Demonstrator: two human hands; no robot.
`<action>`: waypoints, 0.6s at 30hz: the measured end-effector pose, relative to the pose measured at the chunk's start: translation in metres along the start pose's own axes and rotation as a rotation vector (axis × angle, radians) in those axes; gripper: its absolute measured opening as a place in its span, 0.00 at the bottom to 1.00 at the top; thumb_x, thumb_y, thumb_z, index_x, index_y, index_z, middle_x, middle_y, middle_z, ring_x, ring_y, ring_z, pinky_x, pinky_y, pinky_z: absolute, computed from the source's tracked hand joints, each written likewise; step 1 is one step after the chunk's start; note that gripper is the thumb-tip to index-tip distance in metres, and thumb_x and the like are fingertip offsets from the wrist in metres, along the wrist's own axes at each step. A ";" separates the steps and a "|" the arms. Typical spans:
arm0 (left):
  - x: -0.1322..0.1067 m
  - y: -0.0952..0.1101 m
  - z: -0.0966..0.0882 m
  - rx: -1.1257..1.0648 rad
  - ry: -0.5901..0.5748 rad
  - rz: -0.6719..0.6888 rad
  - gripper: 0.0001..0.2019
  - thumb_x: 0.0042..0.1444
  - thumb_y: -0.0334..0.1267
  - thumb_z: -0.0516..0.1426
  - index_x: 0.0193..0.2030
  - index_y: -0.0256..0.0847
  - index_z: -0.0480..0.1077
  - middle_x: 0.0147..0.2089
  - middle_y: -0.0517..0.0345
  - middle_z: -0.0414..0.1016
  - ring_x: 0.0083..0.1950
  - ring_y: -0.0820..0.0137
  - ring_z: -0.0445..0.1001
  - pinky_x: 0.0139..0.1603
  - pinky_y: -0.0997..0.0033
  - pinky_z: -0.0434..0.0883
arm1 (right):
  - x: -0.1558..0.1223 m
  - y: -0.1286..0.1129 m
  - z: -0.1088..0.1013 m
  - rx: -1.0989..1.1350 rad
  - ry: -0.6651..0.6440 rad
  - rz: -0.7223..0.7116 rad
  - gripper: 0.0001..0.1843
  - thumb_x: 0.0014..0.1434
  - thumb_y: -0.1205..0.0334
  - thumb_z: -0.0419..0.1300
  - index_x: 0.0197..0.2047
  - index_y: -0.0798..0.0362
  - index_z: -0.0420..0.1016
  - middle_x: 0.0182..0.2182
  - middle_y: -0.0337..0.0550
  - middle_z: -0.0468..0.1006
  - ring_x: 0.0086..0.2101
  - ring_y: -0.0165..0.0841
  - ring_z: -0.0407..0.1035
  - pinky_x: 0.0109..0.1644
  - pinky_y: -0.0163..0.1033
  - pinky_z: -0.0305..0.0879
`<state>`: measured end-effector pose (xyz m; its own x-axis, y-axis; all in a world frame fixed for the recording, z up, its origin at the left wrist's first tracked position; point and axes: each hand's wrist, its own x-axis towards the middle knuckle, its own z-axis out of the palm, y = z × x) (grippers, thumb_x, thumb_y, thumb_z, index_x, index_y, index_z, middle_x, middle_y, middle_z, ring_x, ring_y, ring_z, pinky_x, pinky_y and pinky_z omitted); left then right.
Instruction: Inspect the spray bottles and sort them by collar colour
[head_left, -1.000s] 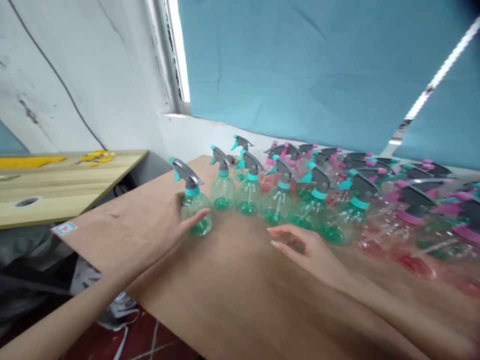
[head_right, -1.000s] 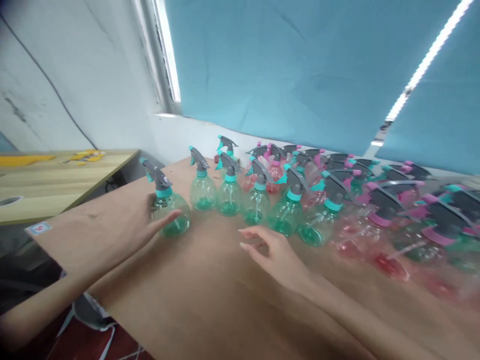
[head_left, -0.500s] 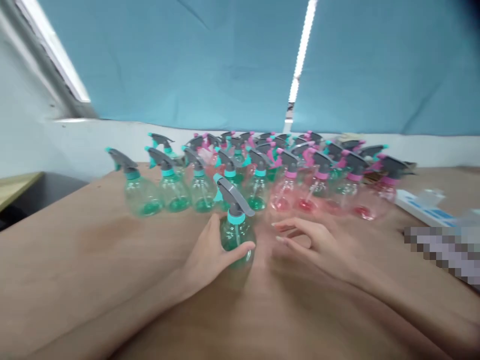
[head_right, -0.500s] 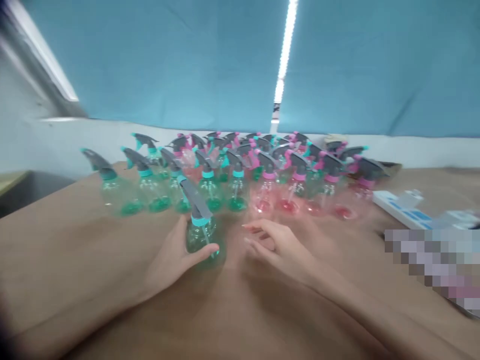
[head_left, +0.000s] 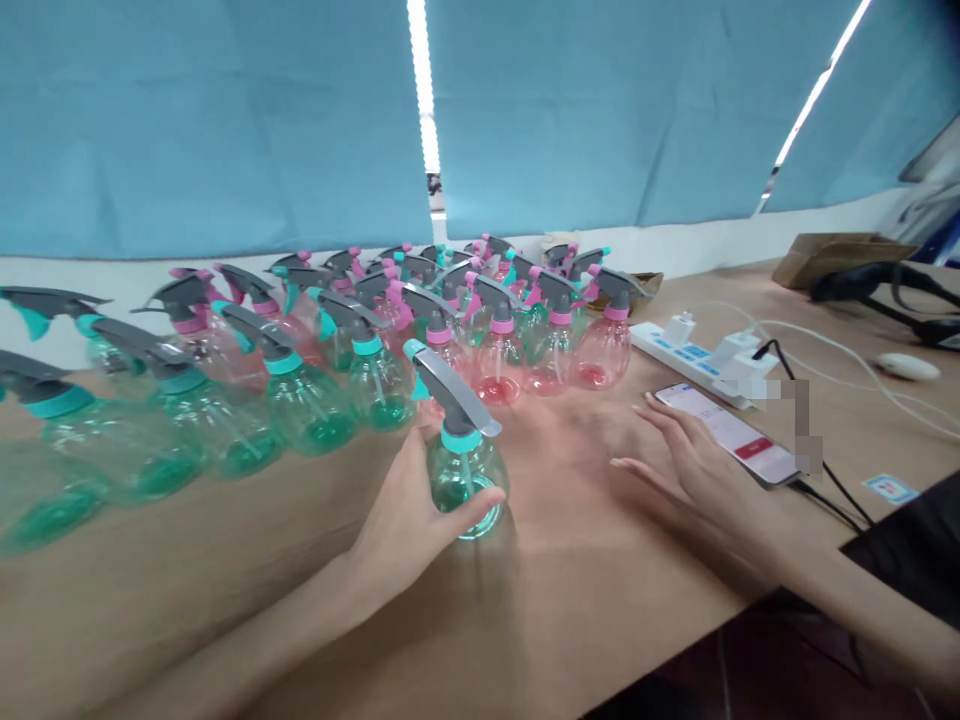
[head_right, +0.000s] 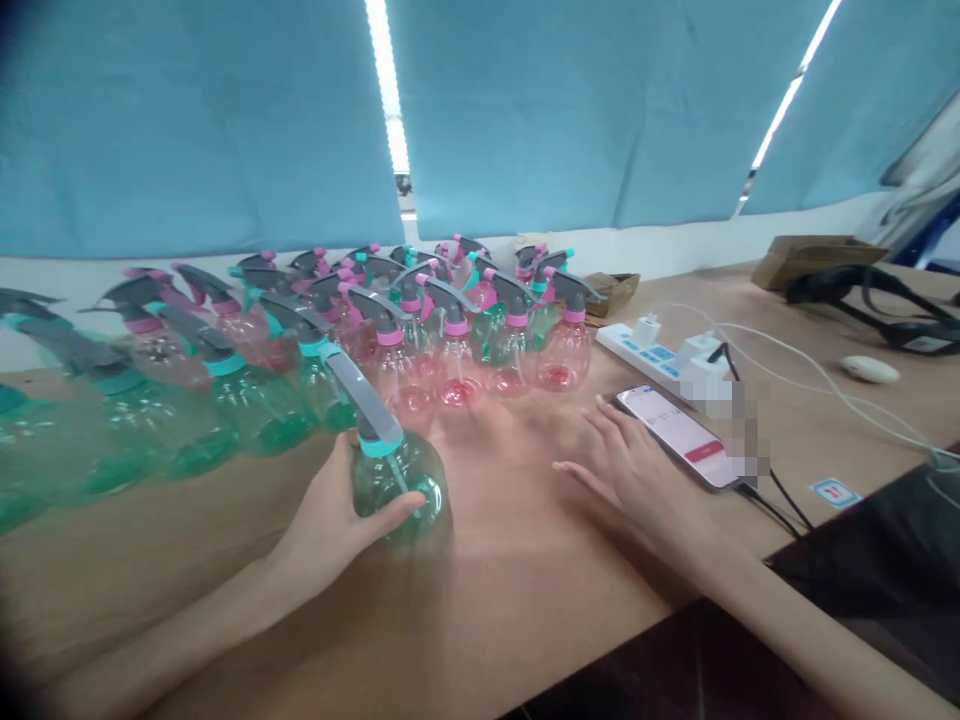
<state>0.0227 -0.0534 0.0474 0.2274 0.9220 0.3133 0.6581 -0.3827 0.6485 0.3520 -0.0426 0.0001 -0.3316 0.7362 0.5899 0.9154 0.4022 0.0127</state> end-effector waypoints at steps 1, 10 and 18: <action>0.001 0.000 0.001 0.002 -0.002 -0.004 0.27 0.55 0.54 0.61 0.54 0.45 0.57 0.52 0.50 0.70 0.52 0.52 0.72 0.49 0.52 0.69 | -0.004 0.007 0.001 -0.042 0.002 0.003 0.35 0.63 0.41 0.48 0.61 0.62 0.56 0.55 0.68 0.66 0.57 0.56 0.62 0.57 0.59 0.64; 0.006 -0.001 0.004 0.032 -0.007 0.038 0.25 0.56 0.53 0.59 0.55 0.46 0.56 0.54 0.50 0.68 0.54 0.51 0.70 0.49 0.53 0.69 | -0.018 0.032 0.006 -0.042 -0.081 0.137 0.39 0.61 0.35 0.44 0.57 0.63 0.62 0.51 0.68 0.67 0.53 0.56 0.65 0.54 0.59 0.64; 0.012 0.001 0.008 0.011 -0.013 0.036 0.25 0.55 0.53 0.60 0.52 0.46 0.57 0.49 0.52 0.70 0.49 0.53 0.73 0.46 0.52 0.71 | -0.019 0.037 0.018 -0.063 -0.126 0.216 0.40 0.60 0.34 0.45 0.55 0.64 0.66 0.51 0.67 0.69 0.52 0.55 0.65 0.52 0.58 0.65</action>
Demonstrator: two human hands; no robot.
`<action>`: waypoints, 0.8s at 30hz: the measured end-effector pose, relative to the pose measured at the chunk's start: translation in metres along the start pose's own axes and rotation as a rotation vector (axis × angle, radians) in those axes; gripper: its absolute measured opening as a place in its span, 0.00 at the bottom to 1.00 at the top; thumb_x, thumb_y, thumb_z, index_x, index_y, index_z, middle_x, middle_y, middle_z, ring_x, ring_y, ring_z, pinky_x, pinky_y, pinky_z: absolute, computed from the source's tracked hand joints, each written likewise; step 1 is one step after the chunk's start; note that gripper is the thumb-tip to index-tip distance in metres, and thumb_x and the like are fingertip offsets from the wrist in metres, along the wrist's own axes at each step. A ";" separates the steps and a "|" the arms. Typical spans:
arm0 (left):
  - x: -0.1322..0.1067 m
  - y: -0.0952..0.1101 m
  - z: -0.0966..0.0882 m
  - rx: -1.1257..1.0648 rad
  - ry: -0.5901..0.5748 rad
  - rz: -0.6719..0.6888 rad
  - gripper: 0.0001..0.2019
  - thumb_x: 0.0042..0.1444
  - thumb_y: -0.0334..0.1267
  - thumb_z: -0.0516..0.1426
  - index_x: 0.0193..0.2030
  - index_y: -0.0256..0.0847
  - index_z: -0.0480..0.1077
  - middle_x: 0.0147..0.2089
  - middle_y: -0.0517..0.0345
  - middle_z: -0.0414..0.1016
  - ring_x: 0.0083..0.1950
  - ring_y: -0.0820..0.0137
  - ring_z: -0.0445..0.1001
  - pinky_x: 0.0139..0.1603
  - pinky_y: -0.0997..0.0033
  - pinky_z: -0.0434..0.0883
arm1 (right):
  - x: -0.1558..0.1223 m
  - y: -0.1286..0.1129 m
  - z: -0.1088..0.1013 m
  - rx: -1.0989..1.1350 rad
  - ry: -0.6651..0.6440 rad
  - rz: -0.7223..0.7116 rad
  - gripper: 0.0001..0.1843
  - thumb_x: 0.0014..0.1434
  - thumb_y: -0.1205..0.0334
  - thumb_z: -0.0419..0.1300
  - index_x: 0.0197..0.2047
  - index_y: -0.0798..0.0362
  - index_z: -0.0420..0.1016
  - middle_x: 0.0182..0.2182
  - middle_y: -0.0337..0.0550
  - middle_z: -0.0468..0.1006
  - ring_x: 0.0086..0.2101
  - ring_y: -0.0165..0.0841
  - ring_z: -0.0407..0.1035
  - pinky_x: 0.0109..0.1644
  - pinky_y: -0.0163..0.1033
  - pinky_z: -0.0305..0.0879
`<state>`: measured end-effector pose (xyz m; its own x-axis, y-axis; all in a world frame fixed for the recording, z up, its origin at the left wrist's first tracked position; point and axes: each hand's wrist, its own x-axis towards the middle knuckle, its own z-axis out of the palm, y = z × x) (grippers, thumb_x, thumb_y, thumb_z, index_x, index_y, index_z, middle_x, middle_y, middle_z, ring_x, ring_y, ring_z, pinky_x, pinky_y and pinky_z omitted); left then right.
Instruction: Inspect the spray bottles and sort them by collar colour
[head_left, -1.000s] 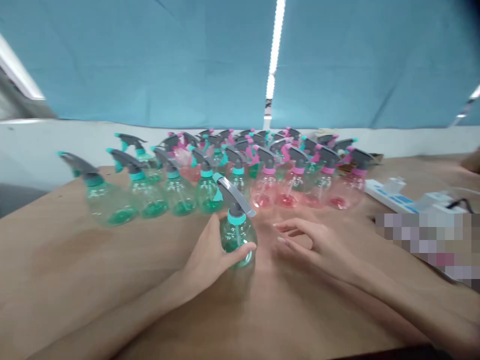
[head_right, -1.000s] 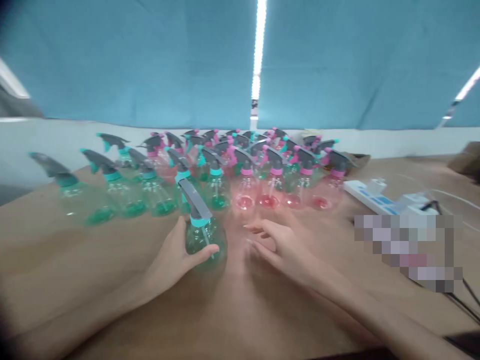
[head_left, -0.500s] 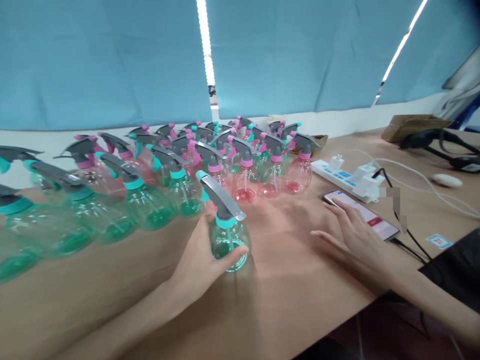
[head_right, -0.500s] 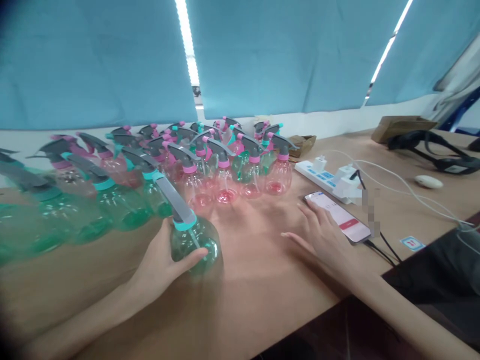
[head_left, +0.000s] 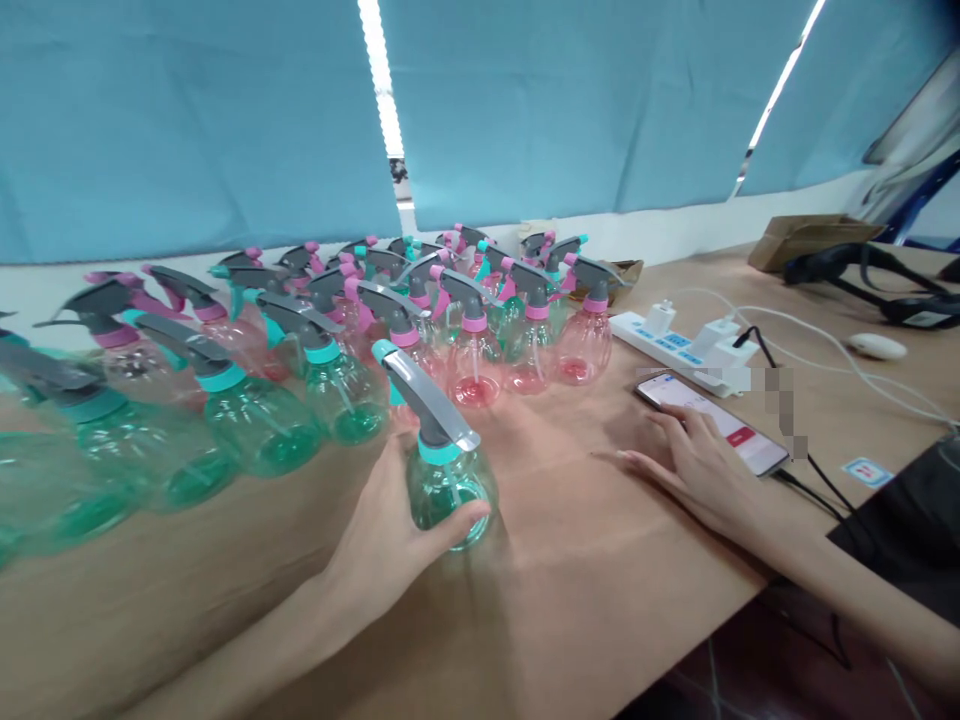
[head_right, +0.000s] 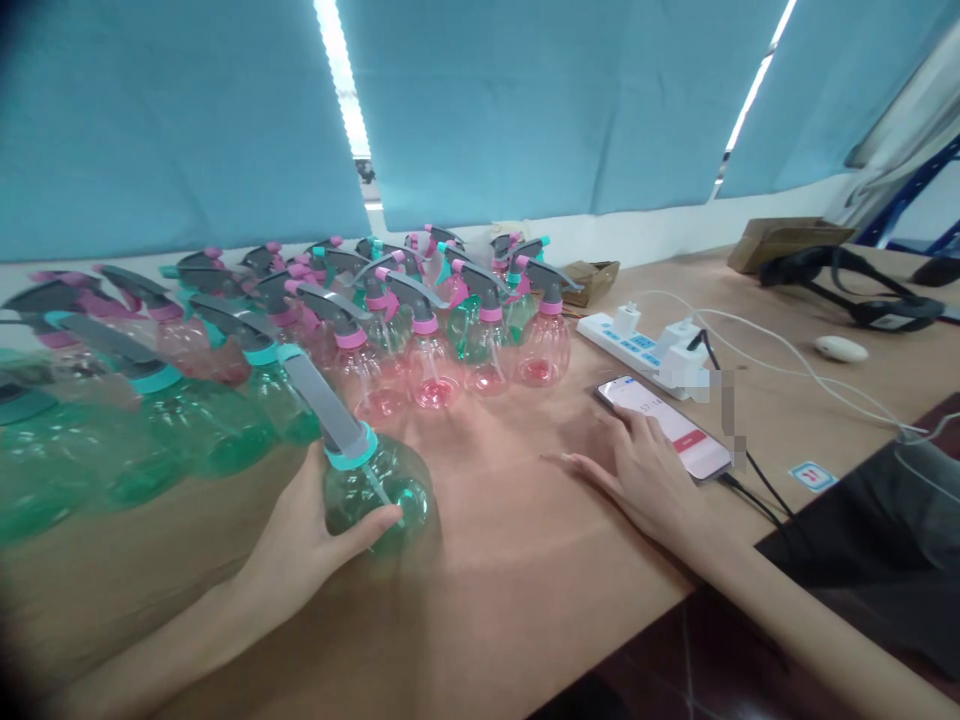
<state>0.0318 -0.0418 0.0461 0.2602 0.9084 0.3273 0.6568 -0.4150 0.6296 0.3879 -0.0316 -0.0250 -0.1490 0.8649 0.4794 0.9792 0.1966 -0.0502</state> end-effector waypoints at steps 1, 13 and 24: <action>0.001 0.000 0.001 -0.004 0.000 -0.003 0.25 0.54 0.54 0.60 0.52 0.46 0.57 0.48 0.52 0.71 0.49 0.53 0.73 0.46 0.52 0.71 | 0.001 0.000 0.000 0.000 0.001 -0.002 0.39 0.60 0.34 0.45 0.55 0.64 0.66 0.52 0.66 0.68 0.52 0.55 0.64 0.53 0.58 0.65; 0.000 -0.008 0.009 -0.013 -0.001 0.102 0.29 0.54 0.50 0.60 0.58 0.48 0.53 0.53 0.50 0.65 0.53 0.51 0.69 0.50 0.47 0.69 | 0.026 -0.060 -0.027 0.191 0.003 -0.176 0.27 0.62 0.43 0.53 0.53 0.58 0.66 0.54 0.61 0.68 0.54 0.50 0.64 0.60 0.59 0.57; -0.002 -0.008 0.010 -0.107 -0.004 0.116 0.31 0.48 0.41 0.63 0.57 0.53 0.54 0.53 0.54 0.63 0.54 0.52 0.67 0.52 0.48 0.69 | 0.092 -0.167 -0.075 1.307 -0.417 -0.263 0.41 0.44 0.54 0.72 0.59 0.51 0.62 0.54 0.45 0.72 0.53 0.39 0.68 0.54 0.43 0.68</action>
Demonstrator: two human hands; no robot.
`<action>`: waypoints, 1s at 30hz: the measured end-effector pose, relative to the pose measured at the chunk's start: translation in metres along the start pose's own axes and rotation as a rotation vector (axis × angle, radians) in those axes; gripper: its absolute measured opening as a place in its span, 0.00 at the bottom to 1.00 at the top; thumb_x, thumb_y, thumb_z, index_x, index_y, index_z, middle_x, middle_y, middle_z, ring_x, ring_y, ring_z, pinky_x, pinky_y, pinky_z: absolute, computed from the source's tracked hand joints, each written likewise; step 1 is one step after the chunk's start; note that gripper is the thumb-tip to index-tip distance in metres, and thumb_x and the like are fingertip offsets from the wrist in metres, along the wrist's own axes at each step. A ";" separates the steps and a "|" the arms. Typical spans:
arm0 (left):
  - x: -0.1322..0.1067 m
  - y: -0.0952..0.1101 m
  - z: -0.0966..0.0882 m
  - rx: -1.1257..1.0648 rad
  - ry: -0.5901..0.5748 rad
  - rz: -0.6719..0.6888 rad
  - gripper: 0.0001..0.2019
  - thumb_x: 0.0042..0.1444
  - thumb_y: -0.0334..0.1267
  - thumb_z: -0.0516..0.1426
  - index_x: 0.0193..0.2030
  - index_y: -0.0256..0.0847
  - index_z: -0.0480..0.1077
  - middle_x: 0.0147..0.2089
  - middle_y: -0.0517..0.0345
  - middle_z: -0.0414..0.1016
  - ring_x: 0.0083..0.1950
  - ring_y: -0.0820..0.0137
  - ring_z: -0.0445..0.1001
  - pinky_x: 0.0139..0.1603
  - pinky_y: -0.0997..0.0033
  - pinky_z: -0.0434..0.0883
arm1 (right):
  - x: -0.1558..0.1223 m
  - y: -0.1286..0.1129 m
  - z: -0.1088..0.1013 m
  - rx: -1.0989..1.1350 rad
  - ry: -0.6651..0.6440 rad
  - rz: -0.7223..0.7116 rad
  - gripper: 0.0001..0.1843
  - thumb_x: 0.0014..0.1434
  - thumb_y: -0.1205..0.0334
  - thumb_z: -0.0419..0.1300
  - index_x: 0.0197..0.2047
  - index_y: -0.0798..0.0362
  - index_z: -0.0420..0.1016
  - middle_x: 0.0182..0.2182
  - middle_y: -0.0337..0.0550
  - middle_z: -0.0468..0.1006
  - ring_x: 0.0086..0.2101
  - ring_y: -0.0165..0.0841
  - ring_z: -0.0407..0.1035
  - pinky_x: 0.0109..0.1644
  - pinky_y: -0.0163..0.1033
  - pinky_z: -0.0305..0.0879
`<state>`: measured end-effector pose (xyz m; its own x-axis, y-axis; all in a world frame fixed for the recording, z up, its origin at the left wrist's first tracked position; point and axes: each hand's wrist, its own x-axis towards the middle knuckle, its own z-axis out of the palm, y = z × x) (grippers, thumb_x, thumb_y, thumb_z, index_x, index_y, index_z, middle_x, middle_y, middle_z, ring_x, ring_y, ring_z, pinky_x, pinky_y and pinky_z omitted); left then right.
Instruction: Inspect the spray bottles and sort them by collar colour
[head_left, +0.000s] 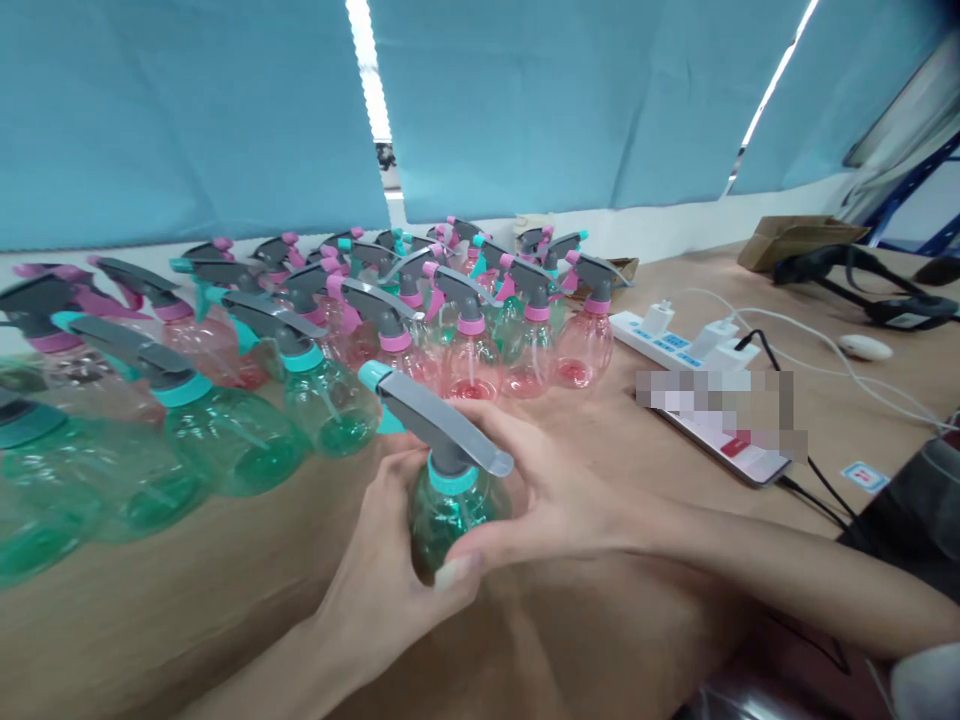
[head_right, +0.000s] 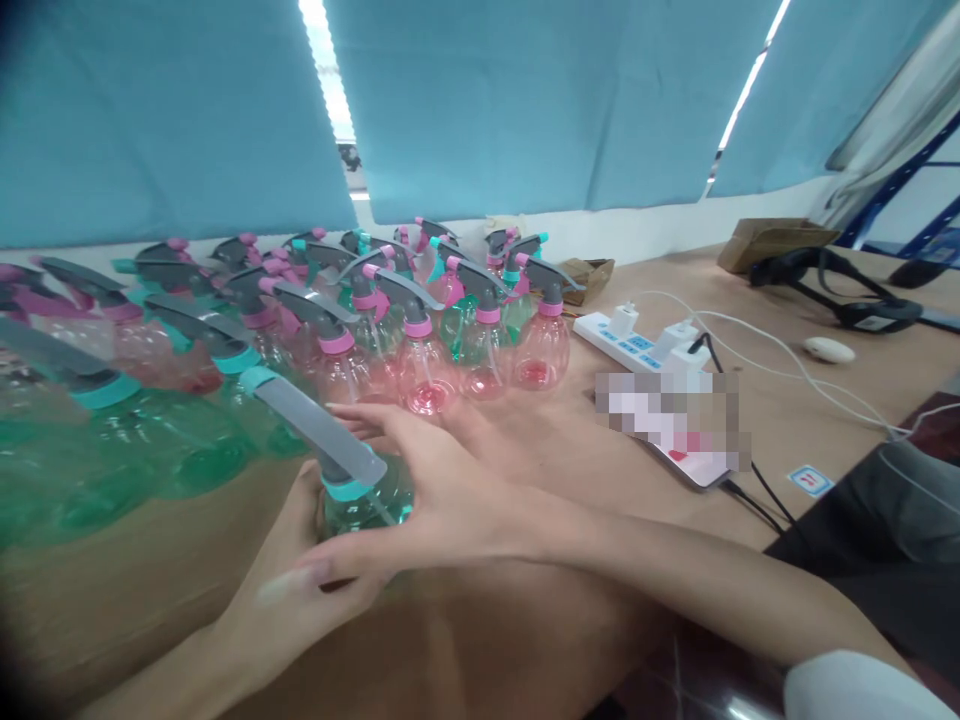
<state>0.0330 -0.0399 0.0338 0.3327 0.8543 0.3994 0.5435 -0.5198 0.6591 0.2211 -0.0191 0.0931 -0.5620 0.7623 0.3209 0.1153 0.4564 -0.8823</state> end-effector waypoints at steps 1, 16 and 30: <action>0.000 -0.001 -0.001 0.041 0.009 0.007 0.33 0.47 0.41 0.64 0.57 0.54 0.54 0.53 0.54 0.63 0.55 0.51 0.67 0.52 0.47 0.68 | 0.006 -0.003 0.002 0.028 0.001 -0.006 0.37 0.45 0.56 0.72 0.57 0.52 0.65 0.49 0.42 0.75 0.48 0.37 0.71 0.49 0.40 0.71; -0.017 -0.021 -0.014 0.091 -0.104 0.047 0.44 0.50 0.62 0.62 0.67 0.53 0.45 0.62 0.44 0.58 0.61 0.44 0.61 0.55 0.39 0.65 | 0.044 -0.009 0.022 0.081 -0.003 0.009 0.11 0.53 0.73 0.58 0.40 0.53 0.67 0.32 0.35 0.70 0.32 0.28 0.68 0.36 0.33 0.67; -0.032 -0.058 -0.045 0.547 -0.311 0.127 0.41 0.61 0.53 0.56 0.72 0.42 0.36 0.70 0.43 0.53 0.68 0.52 0.55 0.64 0.44 0.55 | 0.051 0.007 0.011 -0.035 0.030 -0.015 0.08 0.56 0.70 0.57 0.35 0.48 0.62 0.24 0.30 0.65 0.22 0.25 0.58 0.25 0.31 0.56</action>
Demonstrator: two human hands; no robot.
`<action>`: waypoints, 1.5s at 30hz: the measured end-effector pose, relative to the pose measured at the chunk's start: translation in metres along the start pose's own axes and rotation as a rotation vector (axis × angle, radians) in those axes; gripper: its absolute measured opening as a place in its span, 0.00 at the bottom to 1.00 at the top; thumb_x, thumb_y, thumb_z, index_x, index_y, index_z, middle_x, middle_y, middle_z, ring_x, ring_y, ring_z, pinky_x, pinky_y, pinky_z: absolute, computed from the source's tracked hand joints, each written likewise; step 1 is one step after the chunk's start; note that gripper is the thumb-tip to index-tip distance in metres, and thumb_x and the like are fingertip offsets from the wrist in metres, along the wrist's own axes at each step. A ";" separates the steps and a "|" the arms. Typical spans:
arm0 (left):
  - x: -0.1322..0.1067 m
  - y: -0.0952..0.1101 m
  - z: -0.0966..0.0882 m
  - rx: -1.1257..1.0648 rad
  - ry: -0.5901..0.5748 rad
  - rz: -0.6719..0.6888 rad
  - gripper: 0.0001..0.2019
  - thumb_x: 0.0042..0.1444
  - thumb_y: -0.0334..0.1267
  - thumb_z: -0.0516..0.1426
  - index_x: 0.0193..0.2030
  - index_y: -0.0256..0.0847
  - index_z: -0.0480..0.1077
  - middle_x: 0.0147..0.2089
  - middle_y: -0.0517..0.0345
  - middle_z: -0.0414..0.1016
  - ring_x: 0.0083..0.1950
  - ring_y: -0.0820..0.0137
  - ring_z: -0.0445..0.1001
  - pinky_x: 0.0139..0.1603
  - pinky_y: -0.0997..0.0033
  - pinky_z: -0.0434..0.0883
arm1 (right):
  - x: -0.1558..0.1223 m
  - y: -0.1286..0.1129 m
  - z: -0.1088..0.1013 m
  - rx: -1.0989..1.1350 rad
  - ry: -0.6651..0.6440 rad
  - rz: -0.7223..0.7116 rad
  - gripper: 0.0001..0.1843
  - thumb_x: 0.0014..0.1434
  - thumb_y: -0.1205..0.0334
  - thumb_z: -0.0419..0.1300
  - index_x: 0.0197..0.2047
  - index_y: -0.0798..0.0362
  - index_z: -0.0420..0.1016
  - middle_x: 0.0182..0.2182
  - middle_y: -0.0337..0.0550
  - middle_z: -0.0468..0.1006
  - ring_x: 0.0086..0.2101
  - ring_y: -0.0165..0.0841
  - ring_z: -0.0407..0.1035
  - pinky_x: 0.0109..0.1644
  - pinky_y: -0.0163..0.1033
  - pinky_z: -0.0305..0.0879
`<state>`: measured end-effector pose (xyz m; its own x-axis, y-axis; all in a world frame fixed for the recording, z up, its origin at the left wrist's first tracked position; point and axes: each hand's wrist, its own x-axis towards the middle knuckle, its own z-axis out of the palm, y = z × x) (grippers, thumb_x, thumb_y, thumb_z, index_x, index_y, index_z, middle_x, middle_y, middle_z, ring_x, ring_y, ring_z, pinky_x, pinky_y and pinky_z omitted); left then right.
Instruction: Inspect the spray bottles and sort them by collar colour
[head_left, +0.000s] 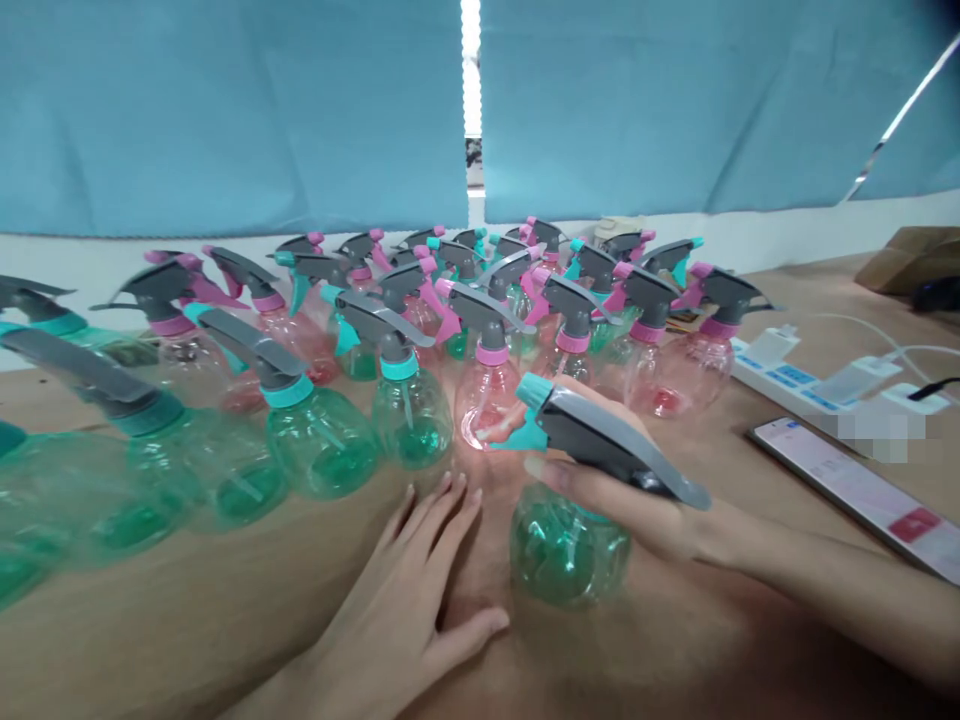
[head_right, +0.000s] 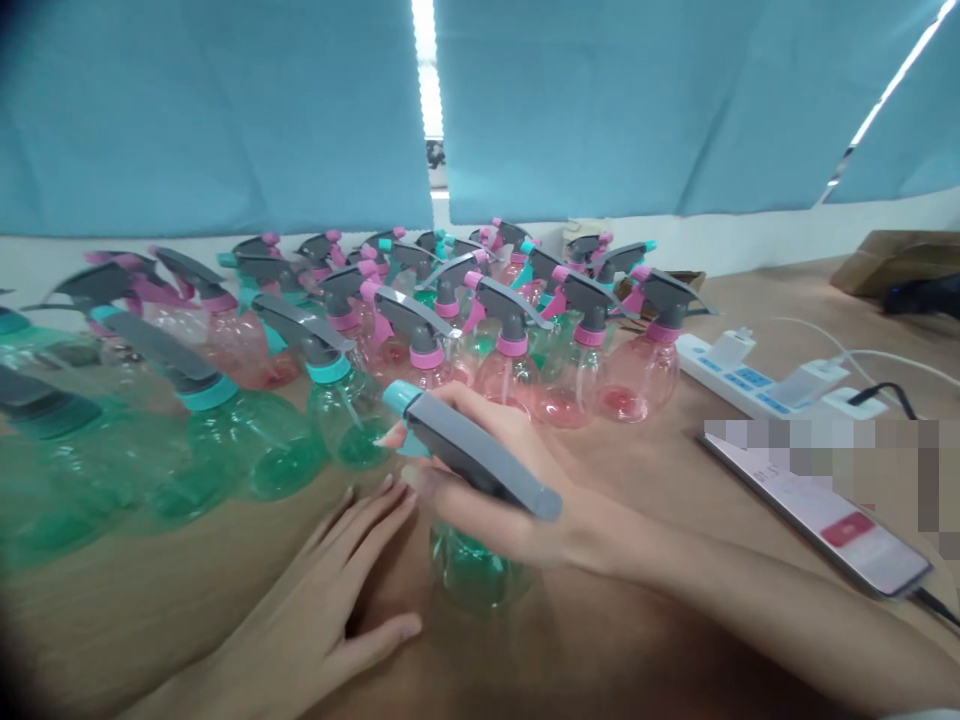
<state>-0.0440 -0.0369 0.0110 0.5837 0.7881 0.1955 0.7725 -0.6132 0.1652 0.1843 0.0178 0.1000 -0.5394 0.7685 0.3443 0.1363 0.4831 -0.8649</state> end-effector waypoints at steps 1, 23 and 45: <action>0.000 0.001 0.001 0.012 0.002 0.007 0.41 0.61 0.52 0.56 0.71 0.40 0.38 0.70 0.42 0.54 0.68 0.52 0.55 0.65 0.44 0.55 | 0.001 -0.002 0.000 -0.001 -0.015 0.005 0.07 0.57 0.68 0.57 0.37 0.48 0.63 0.25 0.30 0.66 0.22 0.25 0.58 0.26 0.32 0.56; 0.002 0.001 0.000 0.040 -0.041 0.012 0.34 0.61 0.50 0.56 0.69 0.37 0.53 0.70 0.44 0.54 0.68 0.51 0.55 0.64 0.43 0.56 | -0.005 0.007 0.002 0.055 -0.052 0.115 0.14 0.60 0.58 0.58 0.50 0.47 0.71 0.25 0.36 0.70 0.29 0.33 0.70 0.33 0.37 0.70; 0.002 0.004 0.001 -0.014 -0.073 -0.028 0.32 0.61 0.49 0.55 0.69 0.37 0.53 0.71 0.45 0.51 0.70 0.52 0.50 0.66 0.44 0.52 | -0.007 0.014 0.002 0.136 -0.080 0.078 0.18 0.62 0.62 0.57 0.56 0.45 0.70 0.39 0.44 0.80 0.41 0.37 0.76 0.47 0.41 0.73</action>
<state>-0.0400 -0.0377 0.0112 0.5792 0.8063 0.1198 0.7853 -0.5913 0.1832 0.1886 0.0182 0.0851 -0.5967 0.7629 0.2489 0.0695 0.3582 -0.9311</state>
